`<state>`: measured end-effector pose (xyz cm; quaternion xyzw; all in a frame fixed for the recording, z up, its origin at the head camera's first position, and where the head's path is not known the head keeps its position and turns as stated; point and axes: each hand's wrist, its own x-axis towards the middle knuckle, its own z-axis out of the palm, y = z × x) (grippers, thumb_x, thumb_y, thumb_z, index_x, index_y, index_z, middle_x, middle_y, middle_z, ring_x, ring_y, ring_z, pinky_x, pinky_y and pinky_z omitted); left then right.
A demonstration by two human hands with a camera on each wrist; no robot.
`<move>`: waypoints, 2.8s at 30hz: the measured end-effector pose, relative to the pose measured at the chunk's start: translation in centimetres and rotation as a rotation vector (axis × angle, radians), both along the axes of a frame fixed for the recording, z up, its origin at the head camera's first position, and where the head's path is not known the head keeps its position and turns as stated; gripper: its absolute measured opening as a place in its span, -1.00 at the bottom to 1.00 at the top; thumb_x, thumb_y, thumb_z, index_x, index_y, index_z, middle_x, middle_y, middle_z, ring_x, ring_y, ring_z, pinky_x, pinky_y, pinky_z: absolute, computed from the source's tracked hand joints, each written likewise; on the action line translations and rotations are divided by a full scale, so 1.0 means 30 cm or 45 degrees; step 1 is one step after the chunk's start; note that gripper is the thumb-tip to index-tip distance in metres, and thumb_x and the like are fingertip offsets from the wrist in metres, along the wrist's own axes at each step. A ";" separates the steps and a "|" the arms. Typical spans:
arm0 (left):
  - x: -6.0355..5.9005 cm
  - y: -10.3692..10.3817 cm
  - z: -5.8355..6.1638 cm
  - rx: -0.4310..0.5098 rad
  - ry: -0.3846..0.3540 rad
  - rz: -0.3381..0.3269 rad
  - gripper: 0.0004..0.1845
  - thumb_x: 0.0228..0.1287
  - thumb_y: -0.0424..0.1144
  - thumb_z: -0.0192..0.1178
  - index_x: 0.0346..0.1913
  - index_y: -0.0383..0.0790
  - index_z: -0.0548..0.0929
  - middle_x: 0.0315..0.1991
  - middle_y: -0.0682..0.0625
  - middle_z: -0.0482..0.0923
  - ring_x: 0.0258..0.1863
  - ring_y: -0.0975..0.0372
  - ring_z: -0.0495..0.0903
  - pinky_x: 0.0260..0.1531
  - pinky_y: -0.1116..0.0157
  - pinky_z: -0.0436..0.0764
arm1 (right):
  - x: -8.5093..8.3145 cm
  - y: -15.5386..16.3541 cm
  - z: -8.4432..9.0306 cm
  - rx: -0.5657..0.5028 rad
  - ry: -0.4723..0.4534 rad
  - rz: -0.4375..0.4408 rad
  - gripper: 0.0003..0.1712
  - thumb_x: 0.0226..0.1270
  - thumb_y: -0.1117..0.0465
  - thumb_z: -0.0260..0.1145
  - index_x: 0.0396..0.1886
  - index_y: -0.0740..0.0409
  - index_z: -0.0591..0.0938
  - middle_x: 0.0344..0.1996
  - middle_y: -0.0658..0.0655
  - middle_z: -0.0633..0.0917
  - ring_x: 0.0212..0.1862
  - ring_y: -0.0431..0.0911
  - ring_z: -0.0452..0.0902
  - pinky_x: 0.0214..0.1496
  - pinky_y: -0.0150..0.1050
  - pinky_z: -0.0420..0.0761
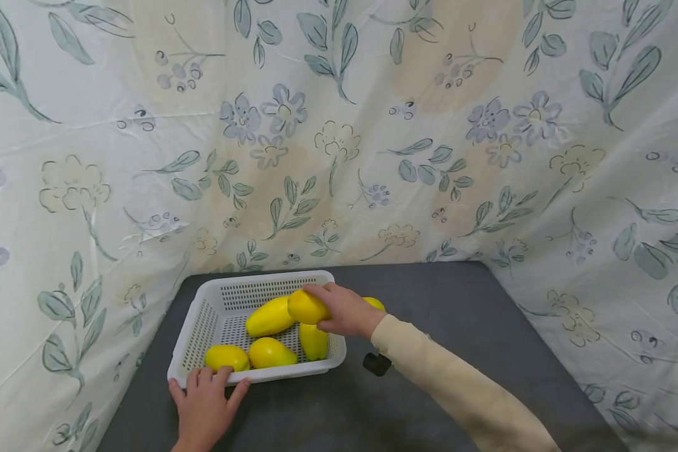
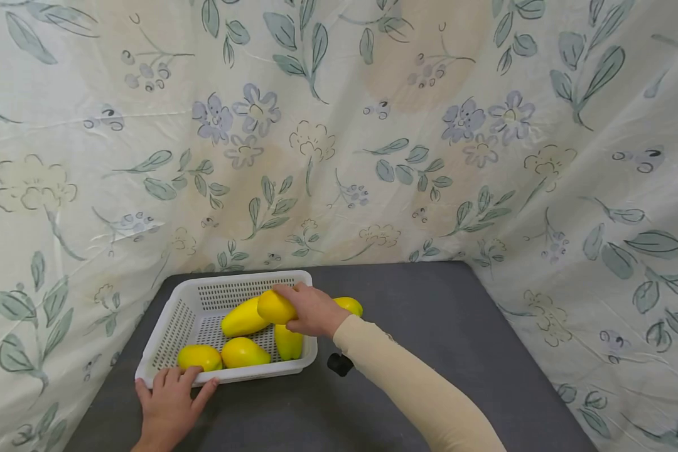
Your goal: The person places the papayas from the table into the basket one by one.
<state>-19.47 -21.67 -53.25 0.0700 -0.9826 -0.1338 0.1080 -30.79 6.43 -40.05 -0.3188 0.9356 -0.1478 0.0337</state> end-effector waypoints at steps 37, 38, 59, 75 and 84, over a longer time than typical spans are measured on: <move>-0.006 0.005 -0.005 -0.018 -0.024 0.016 -0.13 0.30 0.50 -0.02 0.09 -0.30 0.64 0.07 -0.44 0.54 0.24 -0.36 0.29 0.34 -0.58 -0.24 | -0.001 0.012 -0.033 0.055 -0.043 -0.029 -0.04 0.28 0.02 0.50 0.60 -0.17 0.22 0.39 0.14 0.51 0.27 0.01 0.57 0.34 -0.03 0.61; -0.005 0.004 -0.005 -0.017 -0.022 0.014 -0.06 0.26 0.57 -0.13 0.09 -0.30 0.64 0.06 -0.44 0.54 0.24 -0.36 0.29 0.34 -0.58 -0.24 | -0.002 0.014 -0.035 0.051 -0.046 -0.030 -0.04 0.28 0.03 0.50 0.60 -0.16 0.23 0.39 0.15 0.51 0.27 0.01 0.57 0.34 -0.03 0.61; -0.001 0.004 0.001 -0.011 0.002 0.007 0.40 -0.22 0.73 -0.86 0.06 -0.29 0.65 0.02 -0.42 0.54 0.21 -0.36 0.31 0.32 -0.59 -0.19 | -0.018 0.080 -0.036 0.003 -0.036 -0.048 -0.12 0.34 0.04 0.45 0.58 -0.11 0.27 0.33 0.19 0.54 0.11 -0.02 0.59 0.21 -0.06 0.67; -0.001 0.006 -0.004 -0.021 -0.004 0.021 0.41 -0.24 0.72 -0.88 0.05 -0.28 0.66 0.03 -0.41 0.54 0.21 -0.36 0.29 0.32 -0.57 -0.21 | -0.051 0.353 -0.115 -0.103 -0.056 -0.249 -0.18 0.35 0.12 0.40 0.56 0.00 0.31 0.39 0.23 0.50 0.24 0.10 0.56 0.26 0.09 0.61; 0.004 0.007 0.006 -0.006 -0.021 0.028 0.42 -0.29 0.72 -0.88 0.05 -0.28 0.66 0.03 -0.40 0.54 0.21 -0.34 0.29 0.34 -0.56 -0.20 | -0.057 0.471 -0.129 -0.121 -0.068 -0.346 -0.15 0.37 0.14 0.39 0.58 0.05 0.25 0.40 0.31 0.47 0.30 0.21 0.52 0.27 0.20 0.57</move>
